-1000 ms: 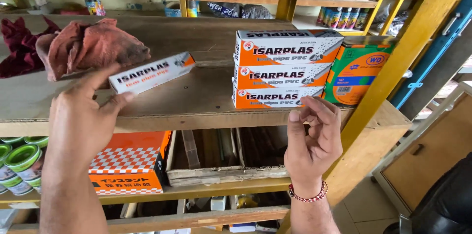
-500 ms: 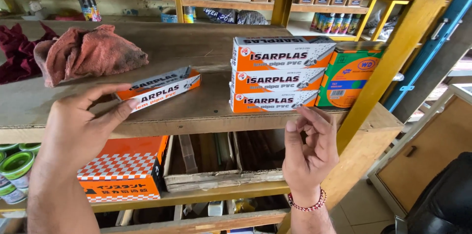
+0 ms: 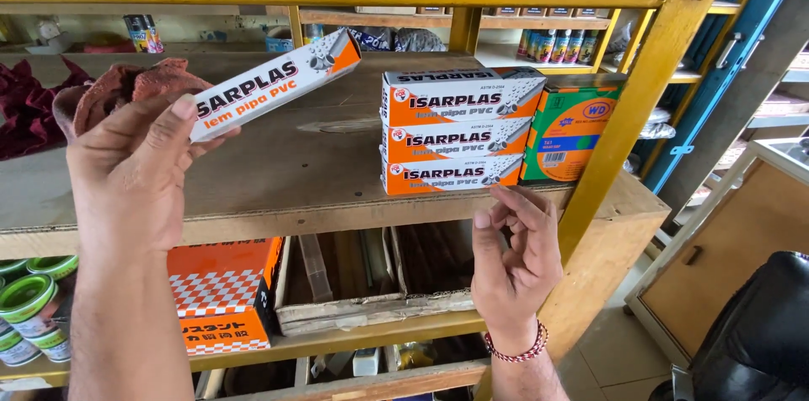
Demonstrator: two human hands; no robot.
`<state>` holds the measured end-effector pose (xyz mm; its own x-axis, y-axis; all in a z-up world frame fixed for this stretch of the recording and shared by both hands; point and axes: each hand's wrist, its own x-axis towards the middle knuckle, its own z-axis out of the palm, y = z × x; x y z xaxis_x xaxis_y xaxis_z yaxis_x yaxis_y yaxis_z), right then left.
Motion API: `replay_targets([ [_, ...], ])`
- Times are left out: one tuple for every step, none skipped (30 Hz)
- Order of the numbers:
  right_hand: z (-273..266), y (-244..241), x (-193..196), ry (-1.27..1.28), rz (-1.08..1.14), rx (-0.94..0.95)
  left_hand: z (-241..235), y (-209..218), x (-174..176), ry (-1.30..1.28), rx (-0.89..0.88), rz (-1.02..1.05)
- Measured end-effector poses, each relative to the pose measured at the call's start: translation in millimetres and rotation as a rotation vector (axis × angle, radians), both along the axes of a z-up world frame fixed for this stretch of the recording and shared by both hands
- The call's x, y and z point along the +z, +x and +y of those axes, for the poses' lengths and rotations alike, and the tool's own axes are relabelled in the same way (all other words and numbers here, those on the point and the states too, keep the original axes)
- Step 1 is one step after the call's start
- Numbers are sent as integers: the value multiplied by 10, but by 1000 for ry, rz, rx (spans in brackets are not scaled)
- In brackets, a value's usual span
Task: Wiping a wooden shelf with a cloth and organizing boxes of PVC glue in a hardware store.
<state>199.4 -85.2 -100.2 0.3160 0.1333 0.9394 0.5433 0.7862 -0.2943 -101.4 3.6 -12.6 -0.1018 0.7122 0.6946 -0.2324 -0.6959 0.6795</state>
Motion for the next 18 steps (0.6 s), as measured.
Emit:
replay_targets([
  [-16,-2,30,2,-1,-1,-12,9,11,2,-1,-1],
  [-34,-8,54,4,1,3,-22,18,25,1,18,-5],
  [-51,-13,78,7,3,6,-31,27,40,0,37,-10],
  [-50,-15,101,9,5,4,-48,41,55,3,35,-8],
  [-49,-20,125,22,-5,-2,-64,52,70,14,30,-27],
  [-50,-25,145,34,-17,-6,-84,60,74,24,27,-48],
  [-47,-34,180,34,-18,-7,-79,81,89,24,27,-48],
  [-42,-46,215,44,-26,-19,-77,97,102,46,77,-37],
  [-37,-58,250,54,-34,-31,-74,114,115,67,128,-26],
  [-24,-49,308,53,-36,-30,-79,116,126,65,129,-27],
  [-11,-38,367,63,-86,-97,-83,120,137,121,100,43],
  [4,-26,426,75,-134,-167,-82,130,157,180,68,115],
  [0,-25,497,75,-133,-167,-35,139,150,179,68,116],
  [-10,-16,564,77,-151,-186,15,158,139,248,66,154],
  [-19,-5,632,79,-170,-204,65,181,128,317,65,191],
  [-19,14,668,78,-168,-209,92,202,134,317,59,192],
  [-20,35,705,78,-171,-215,119,225,142,420,92,241],
  [-14,56,749,81,-174,-221,147,245,157,525,126,289],
])
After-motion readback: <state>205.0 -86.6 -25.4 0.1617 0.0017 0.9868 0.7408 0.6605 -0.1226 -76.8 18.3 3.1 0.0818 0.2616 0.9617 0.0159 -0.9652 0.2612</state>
